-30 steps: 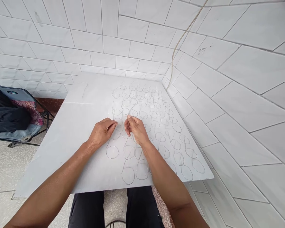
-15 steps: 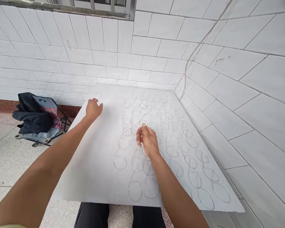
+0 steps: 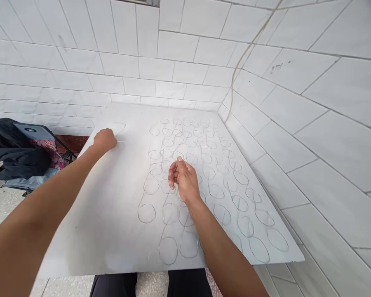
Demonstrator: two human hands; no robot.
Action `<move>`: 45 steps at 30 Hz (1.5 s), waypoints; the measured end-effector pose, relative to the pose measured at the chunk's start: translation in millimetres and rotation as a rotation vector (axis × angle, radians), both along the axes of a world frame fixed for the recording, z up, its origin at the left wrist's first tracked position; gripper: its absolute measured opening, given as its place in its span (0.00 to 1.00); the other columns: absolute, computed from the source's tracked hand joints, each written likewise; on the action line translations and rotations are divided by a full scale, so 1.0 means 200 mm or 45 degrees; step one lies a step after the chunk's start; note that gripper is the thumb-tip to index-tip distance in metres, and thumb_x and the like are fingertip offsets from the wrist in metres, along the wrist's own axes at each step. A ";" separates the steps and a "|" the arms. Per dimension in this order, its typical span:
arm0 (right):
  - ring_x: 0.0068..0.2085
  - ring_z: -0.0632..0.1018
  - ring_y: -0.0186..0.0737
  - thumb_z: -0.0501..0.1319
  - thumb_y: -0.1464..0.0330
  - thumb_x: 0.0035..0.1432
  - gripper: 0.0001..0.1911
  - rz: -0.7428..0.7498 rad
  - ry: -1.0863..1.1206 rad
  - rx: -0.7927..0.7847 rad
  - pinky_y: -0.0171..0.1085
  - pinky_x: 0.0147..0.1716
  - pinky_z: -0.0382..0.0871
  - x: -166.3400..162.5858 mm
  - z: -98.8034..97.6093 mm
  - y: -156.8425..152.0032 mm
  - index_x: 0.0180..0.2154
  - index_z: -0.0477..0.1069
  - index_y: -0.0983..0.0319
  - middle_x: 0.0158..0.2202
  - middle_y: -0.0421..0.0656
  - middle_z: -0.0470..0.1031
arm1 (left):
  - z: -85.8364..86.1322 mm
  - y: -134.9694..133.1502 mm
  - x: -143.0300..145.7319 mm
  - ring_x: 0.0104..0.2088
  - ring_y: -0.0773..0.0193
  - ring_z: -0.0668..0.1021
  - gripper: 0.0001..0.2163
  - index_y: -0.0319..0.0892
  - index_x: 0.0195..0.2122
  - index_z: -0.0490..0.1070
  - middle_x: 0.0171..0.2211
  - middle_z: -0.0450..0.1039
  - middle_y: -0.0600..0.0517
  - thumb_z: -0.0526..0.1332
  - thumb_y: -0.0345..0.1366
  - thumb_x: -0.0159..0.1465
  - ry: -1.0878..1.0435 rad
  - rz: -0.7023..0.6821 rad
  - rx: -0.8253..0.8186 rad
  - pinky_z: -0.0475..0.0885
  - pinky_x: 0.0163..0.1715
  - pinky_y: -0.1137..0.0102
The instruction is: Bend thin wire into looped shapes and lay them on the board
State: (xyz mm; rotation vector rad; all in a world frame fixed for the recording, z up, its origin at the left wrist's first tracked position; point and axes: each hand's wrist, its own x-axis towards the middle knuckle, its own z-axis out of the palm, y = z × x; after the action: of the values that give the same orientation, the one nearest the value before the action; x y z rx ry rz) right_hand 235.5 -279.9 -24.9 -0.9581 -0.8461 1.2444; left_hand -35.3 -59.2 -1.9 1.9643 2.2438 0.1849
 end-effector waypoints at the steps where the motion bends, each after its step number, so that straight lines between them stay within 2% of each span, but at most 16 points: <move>1: 0.18 0.70 0.33 0.60 0.45 0.65 0.27 -0.003 0.018 0.013 0.33 0.14 0.61 0.00 0.00 0.00 0.29 0.71 0.61 0.25 0.40 0.71 | 0.00 -0.08 -0.03 0.51 0.35 0.77 0.20 0.28 0.50 0.75 0.50 0.75 0.26 0.59 0.31 0.57 0.092 -0.106 -0.030 0.72 0.48 0.53; 5: 0.18 0.71 0.34 0.60 0.44 0.64 0.27 -0.009 0.055 0.055 0.34 0.14 0.64 -0.01 0.01 0.01 0.29 0.70 0.61 0.24 0.41 0.71 | -0.03 -0.47 -0.14 0.46 0.39 0.80 0.16 0.35 0.42 0.77 0.44 0.77 0.32 0.52 0.36 0.63 0.306 -0.385 -0.066 0.73 0.45 0.54; 9: 0.18 0.71 0.33 0.60 0.42 0.63 0.29 0.033 0.078 0.083 0.34 0.13 0.65 -0.02 0.01 0.02 0.29 0.70 0.61 0.24 0.40 0.71 | 0.00 -0.81 -0.16 0.43 0.40 0.80 0.14 0.39 0.42 0.76 0.46 0.76 0.35 0.53 0.40 0.65 0.244 -0.383 -0.031 0.74 0.43 0.52; 11: 0.18 0.71 0.33 0.60 0.42 0.63 0.29 0.065 0.096 0.092 0.35 0.14 0.65 -0.02 0.01 0.02 0.29 0.70 0.61 0.24 0.40 0.71 | 0.05 -0.92 -0.09 0.43 0.42 0.81 0.16 0.43 0.48 0.75 0.50 0.76 0.37 0.59 0.46 0.65 0.014 -0.348 0.197 0.75 0.42 0.51; 13: 0.18 0.72 0.33 0.60 0.42 0.63 0.29 0.084 0.100 0.089 0.34 0.14 0.66 -0.02 0.01 0.01 0.29 0.69 0.61 0.25 0.40 0.71 | 0.11 -0.97 0.02 0.39 0.47 0.82 0.20 0.47 0.51 0.74 0.46 0.79 0.42 0.60 0.54 0.66 -0.388 -0.397 0.279 0.76 0.38 0.56; 15: 0.19 0.72 0.33 0.60 0.41 0.63 0.29 0.089 0.089 0.073 0.34 0.14 0.66 -0.03 0.01 0.01 0.29 0.69 0.61 0.25 0.40 0.71 | 0.15 -0.99 0.16 0.37 0.51 0.82 0.22 0.48 0.53 0.74 0.42 0.80 0.45 0.59 0.57 0.67 -0.811 -0.486 0.230 0.76 0.32 0.62; 17: 0.19 0.73 0.34 0.60 0.41 0.62 0.29 0.091 0.075 0.049 0.34 0.14 0.66 -0.03 0.01 0.02 0.30 0.69 0.61 0.25 0.40 0.71 | 0.17 -1.00 0.29 0.34 0.54 0.83 0.24 0.46 0.52 0.75 0.45 0.81 0.44 0.59 0.59 0.67 -1.118 -0.576 0.106 0.75 0.28 0.66; 21: 0.23 0.77 0.36 0.61 0.40 0.61 0.29 0.103 0.092 0.046 0.33 0.17 0.69 -0.03 -0.01 0.03 0.33 0.70 0.61 0.28 0.42 0.74 | 0.15 -1.00 0.45 0.32 0.57 0.83 0.23 0.42 0.38 0.77 0.41 0.81 0.43 0.58 0.59 0.68 -1.414 -0.554 -0.007 0.73 0.25 0.69; 25: 0.28 0.80 0.37 0.63 0.42 0.61 0.28 0.172 0.119 0.039 0.34 0.23 0.73 -0.03 0.00 0.02 0.36 0.73 0.62 0.33 0.44 0.77 | 0.09 -0.99 0.48 0.27 0.62 0.80 0.22 0.42 0.29 0.70 0.38 0.80 0.44 0.59 0.56 0.69 -1.675 -0.463 0.040 0.68 0.20 0.71; 29: 0.34 0.82 0.40 0.65 0.45 0.60 0.25 0.201 0.065 0.003 0.36 0.28 0.75 -0.02 -0.02 0.03 0.40 0.74 0.62 0.39 0.47 0.78 | 0.05 -0.96 0.43 0.22 0.65 0.75 0.23 0.43 0.24 0.60 0.30 0.75 0.48 0.62 0.54 0.68 -1.901 -0.364 0.055 0.61 0.16 0.72; 33: 0.49 0.79 0.43 0.64 0.50 0.63 0.20 -0.204 -0.364 0.032 0.41 0.43 0.77 0.00 -0.04 0.03 0.45 0.72 0.59 0.50 0.49 0.76 | 0.04 -0.94 0.38 0.19 0.66 0.72 0.24 0.44 0.23 0.59 0.25 0.71 0.50 0.61 0.55 0.68 -1.922 -0.350 0.088 0.56 0.14 0.72; 35: 0.56 0.75 0.46 0.63 0.54 0.66 0.18 -0.359 -0.701 0.212 0.44 0.51 0.74 0.00 -0.04 0.02 0.51 0.70 0.58 0.55 0.50 0.74 | 0.03 -0.94 0.36 0.18 0.67 0.71 0.24 0.44 0.23 0.60 0.23 0.69 0.51 0.61 0.56 0.68 -1.907 -0.342 0.094 0.54 0.13 0.73; 36: 0.58 0.74 0.47 0.62 0.56 0.67 0.18 -0.370 -0.856 0.340 0.46 0.53 0.72 0.00 -0.03 0.01 0.54 0.69 0.57 0.56 0.50 0.73 | 0.03 -0.93 0.36 0.18 0.67 0.70 0.24 0.44 0.23 0.60 0.22 0.68 0.51 0.61 0.56 0.67 -1.907 -0.340 0.088 0.53 0.13 0.73; 40: 0.57 0.73 0.51 0.60 0.64 0.70 0.19 -0.125 -1.322 0.758 0.53 0.58 0.66 -0.04 -0.02 -0.03 0.60 0.66 0.56 0.53 0.51 0.75 | 0.01 -0.92 0.35 0.16 0.68 0.68 0.24 0.44 0.22 0.61 0.18 0.66 0.52 0.63 0.54 0.67 -1.951 -0.347 0.040 0.50 0.12 0.74; 43: 0.46 0.76 0.49 0.54 0.66 0.73 0.14 0.045 -1.508 0.849 0.51 0.52 0.68 -0.07 -0.06 -0.03 0.56 0.71 0.57 0.41 0.48 0.77 | 0.01 -0.91 0.35 0.15 0.69 0.66 0.23 0.44 0.21 0.62 0.17 0.64 0.52 0.64 0.53 0.66 -1.958 -0.360 -0.006 0.49 0.12 0.74; 45: 0.38 0.75 0.46 0.50 0.67 0.75 0.15 0.096 -1.546 0.845 0.48 0.45 0.69 -0.09 -0.09 -0.03 0.49 0.75 0.58 0.33 0.46 0.75 | 0.01 -0.91 0.35 0.14 0.70 0.66 0.23 0.44 0.21 0.60 0.17 0.64 0.53 0.65 0.51 0.65 -1.978 -0.348 -0.033 0.49 0.11 0.74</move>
State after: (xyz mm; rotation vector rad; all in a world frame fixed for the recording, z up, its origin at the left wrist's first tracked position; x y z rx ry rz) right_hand 217.8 -285.4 -43.2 -1.0716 -2.0782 0.2360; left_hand 35.6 -241.6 -0.2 1.1858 0.9162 1.1239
